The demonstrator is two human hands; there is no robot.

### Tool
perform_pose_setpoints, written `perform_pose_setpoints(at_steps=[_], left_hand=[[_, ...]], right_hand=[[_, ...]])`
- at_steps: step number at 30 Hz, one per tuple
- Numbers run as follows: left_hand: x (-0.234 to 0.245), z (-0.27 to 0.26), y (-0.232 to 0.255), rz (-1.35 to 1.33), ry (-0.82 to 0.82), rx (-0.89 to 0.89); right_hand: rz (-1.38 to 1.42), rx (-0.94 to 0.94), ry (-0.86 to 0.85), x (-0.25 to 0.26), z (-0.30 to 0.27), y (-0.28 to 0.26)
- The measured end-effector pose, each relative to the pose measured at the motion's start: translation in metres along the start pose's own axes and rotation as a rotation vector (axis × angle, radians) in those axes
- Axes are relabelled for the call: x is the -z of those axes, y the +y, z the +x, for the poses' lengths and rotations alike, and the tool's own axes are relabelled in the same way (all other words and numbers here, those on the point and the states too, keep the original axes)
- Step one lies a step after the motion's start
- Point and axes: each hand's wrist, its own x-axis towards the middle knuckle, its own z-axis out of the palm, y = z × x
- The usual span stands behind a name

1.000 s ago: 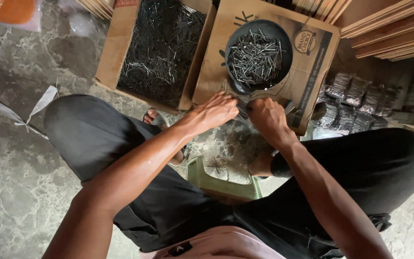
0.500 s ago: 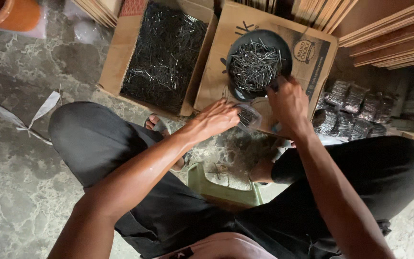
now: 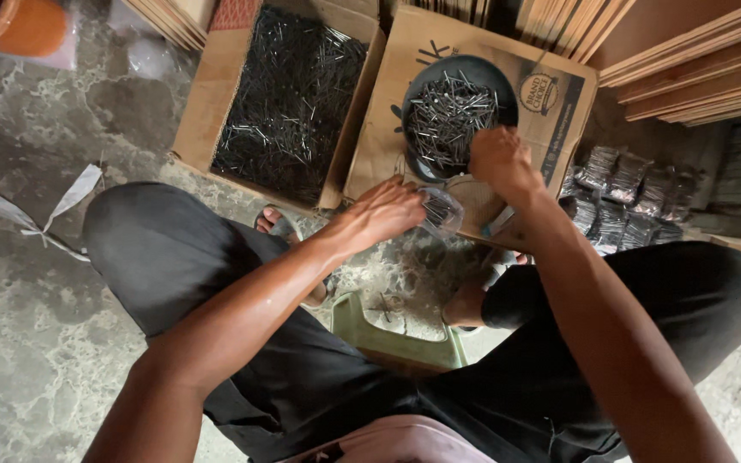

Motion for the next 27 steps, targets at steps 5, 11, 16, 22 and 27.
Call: perform_pose_setpoints(at_steps=[5,11,16,22,27], left_hand=[[-0.024,-0.014,-0.005,0.049,-0.013,0.029],[0.028,-0.005,0.01,-0.004,0.001,0.043],[0.045,0.001,0.014,-0.163,-0.025,0.042],[0.022,0.002,0.01,-0.185,-0.067,0.074],[-0.027,-0.003,-0.004,-0.276,-0.023,0.086]], right_hand=[[0.19,0.068,-0.06,0.029,-0.001,0.015],[0.598,-0.011,-0.658,0.071,0.026,0.039],[0.887,0.119,-0.566,0.128,0.001,0.044],[0.915,-0.095,-0.587,0.077,-0.024,0.039],[0.696,-0.118,-0.541,0.028,-0.054,0.008]])
